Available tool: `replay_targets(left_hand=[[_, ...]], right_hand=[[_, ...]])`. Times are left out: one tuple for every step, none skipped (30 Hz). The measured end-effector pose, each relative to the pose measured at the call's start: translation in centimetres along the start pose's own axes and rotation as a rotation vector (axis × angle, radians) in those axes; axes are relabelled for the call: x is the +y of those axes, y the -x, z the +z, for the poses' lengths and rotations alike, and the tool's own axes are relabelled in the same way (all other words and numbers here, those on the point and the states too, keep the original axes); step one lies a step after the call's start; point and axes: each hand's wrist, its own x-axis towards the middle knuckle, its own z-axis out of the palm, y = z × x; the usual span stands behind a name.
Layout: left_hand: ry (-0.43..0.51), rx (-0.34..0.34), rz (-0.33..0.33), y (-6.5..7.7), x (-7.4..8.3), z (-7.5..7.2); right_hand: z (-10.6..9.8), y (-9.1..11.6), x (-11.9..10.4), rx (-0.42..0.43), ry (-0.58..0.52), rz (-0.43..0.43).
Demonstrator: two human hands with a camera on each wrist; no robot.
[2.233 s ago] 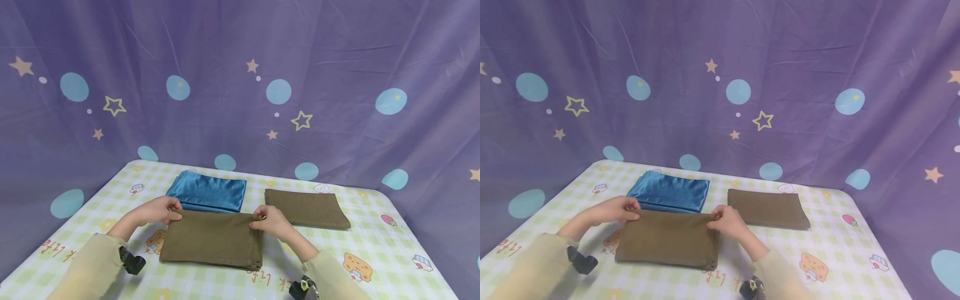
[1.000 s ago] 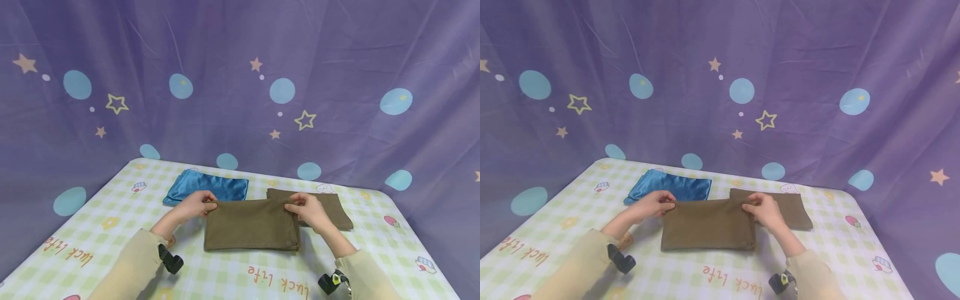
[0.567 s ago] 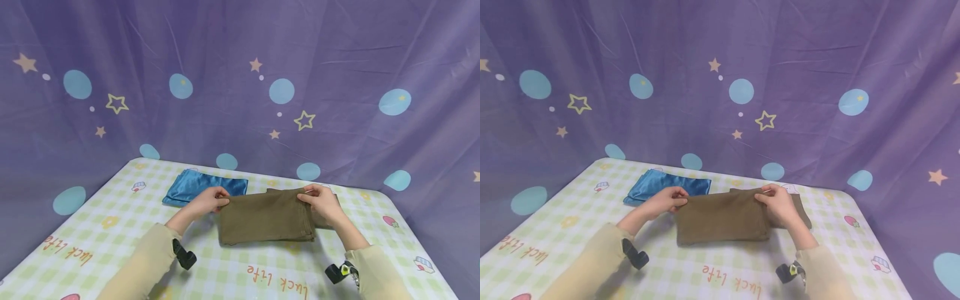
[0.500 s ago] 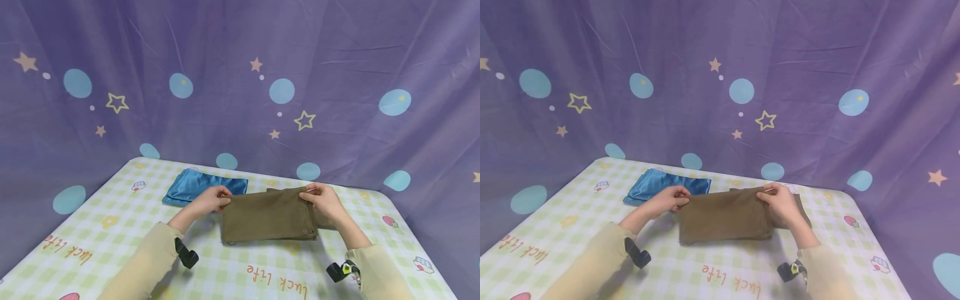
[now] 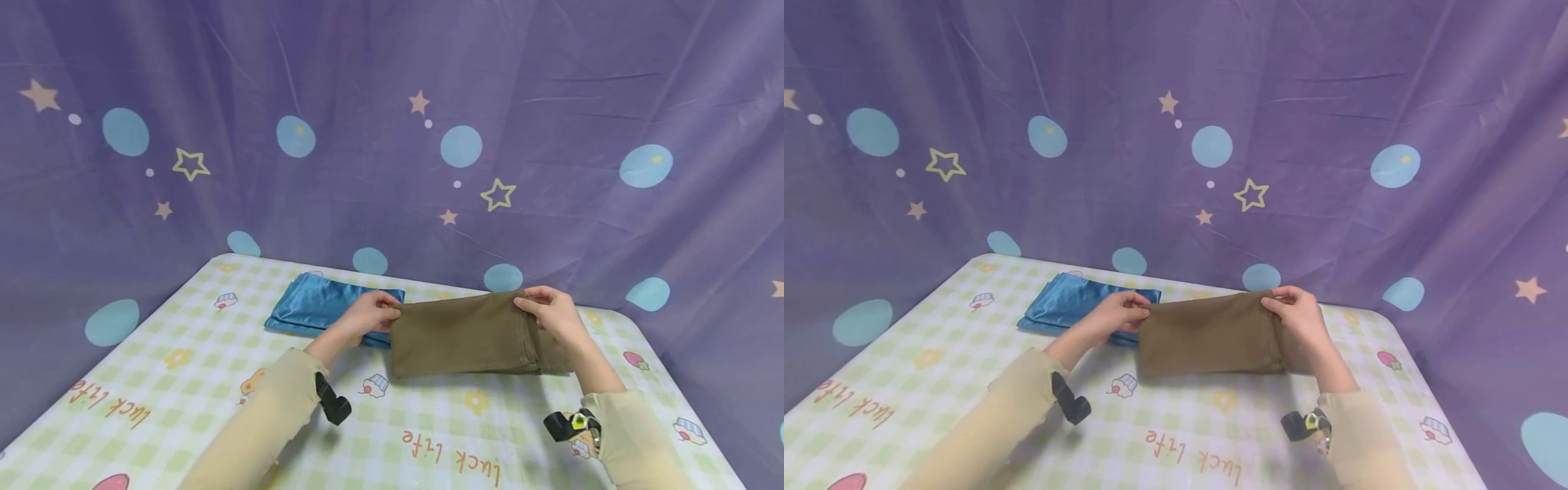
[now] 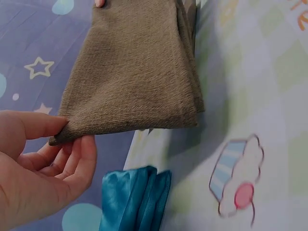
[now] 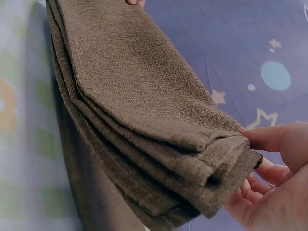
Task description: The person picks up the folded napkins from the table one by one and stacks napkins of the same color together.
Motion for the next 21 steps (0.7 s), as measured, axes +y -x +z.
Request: replay_targets(left_hand=[[0.016, 0.009, 0.002, -0.2, 0.1, 0.3], [0.033, 0.019, 0.001, -0.3, 0.3, 0.5], [0.054, 0.026, 0.002, -0.5, 0.4, 0.8], [0.07, 0.034, 0.003, -0.6, 0.5, 1.1], [0.083, 0.041, 0.004, -0.8, 0.6, 1.3], [0.097, 0.048, 0.001, -0.9, 0.7, 1.6], [0.106, 0.054, 0.001, -1.1, 0.8, 1.8], [0.12, 0.058, -0.003, -1.2, 0.9, 2.1], [0.127, 0.06, -0.002, -1.4, 0.9, 2.3], [0.136, 0.063, -0.005, -1.6, 1.0, 2.5], [0.144, 0.064, -0.008, -1.7, 1.1, 2.7], [0.157, 0.065, -0.011, -1.9, 1.1, 2.9], [0.171, 0.064, -0.013, -2.1, 1.1, 3.1], [0.181, 0.063, -0.015, -2.3, 1.1, 3.3], [0.192, 0.061, -0.014, -2.4, 1.1, 3.5], [0.204, 0.06, -0.021, -2.6, 1.2, 3.6], [0.212, 0.059, -0.025, -2.7, 1.2, 3.8], [0.217, 0.058, -0.024, -2.8, 1.2, 3.9], [0.221, 0.058, -0.026, -2.9, 1.2, 4.1], [0.223, 0.059, -0.029, -3.0, 1.2, 4.2], [0.229, 0.059, -0.032, -3.1, 1.3, 4.4]], right_hand=[[-0.3, -0.1, 0.1, 0.009, -0.012, 0.001], [-0.5, -0.1, 0.1, 0.017, -0.021, 0.004], [-0.8, -0.2, 0.2, 0.029, -0.033, 0.001], [-1.0, -0.2, 0.3, 0.038, -0.043, 0.002], [-1.2, -0.3, 0.4, 0.048, -0.055, 0.001], [-1.4, -0.3, 0.4, 0.055, -0.067, -0.004], [-1.6, -0.4, 0.5, 0.06, -0.071, -0.003], [-1.8, -0.5, 0.5, 0.064, -0.075, -0.001], [-2.0, -0.5, 0.6, 0.069, -0.077, 0.002], [-2.2, -0.6, 0.7, 0.072, -0.078, 0.004], [-2.3, -0.7, 0.8, 0.075, -0.078, 0.006], [-2.5, -0.7, 0.9, 0.078, -0.078, 0.007], [-2.7, -0.8, 0.9, 0.083, -0.077, 0.009], [-2.8, -0.8, 1.0, 0.088, -0.075, 0.012], [-3.0, -0.9, 1.1, 0.093, -0.073, 0.015], [-3.1, -1.0, 1.2, 0.097, -0.071, 0.017], [-3.2, -1.0, 1.3, 0.102, -0.064, 0.02], [-3.3, -1.1, 1.4, 0.106, -0.058, 0.023], [-3.4, -1.1, 1.4, 0.109, -0.057, 0.028], [-3.5, -1.2, 1.6, 0.113, -0.053, 0.033], [-3.6, -1.3, 1.7, 0.118, -0.052, 0.036]])
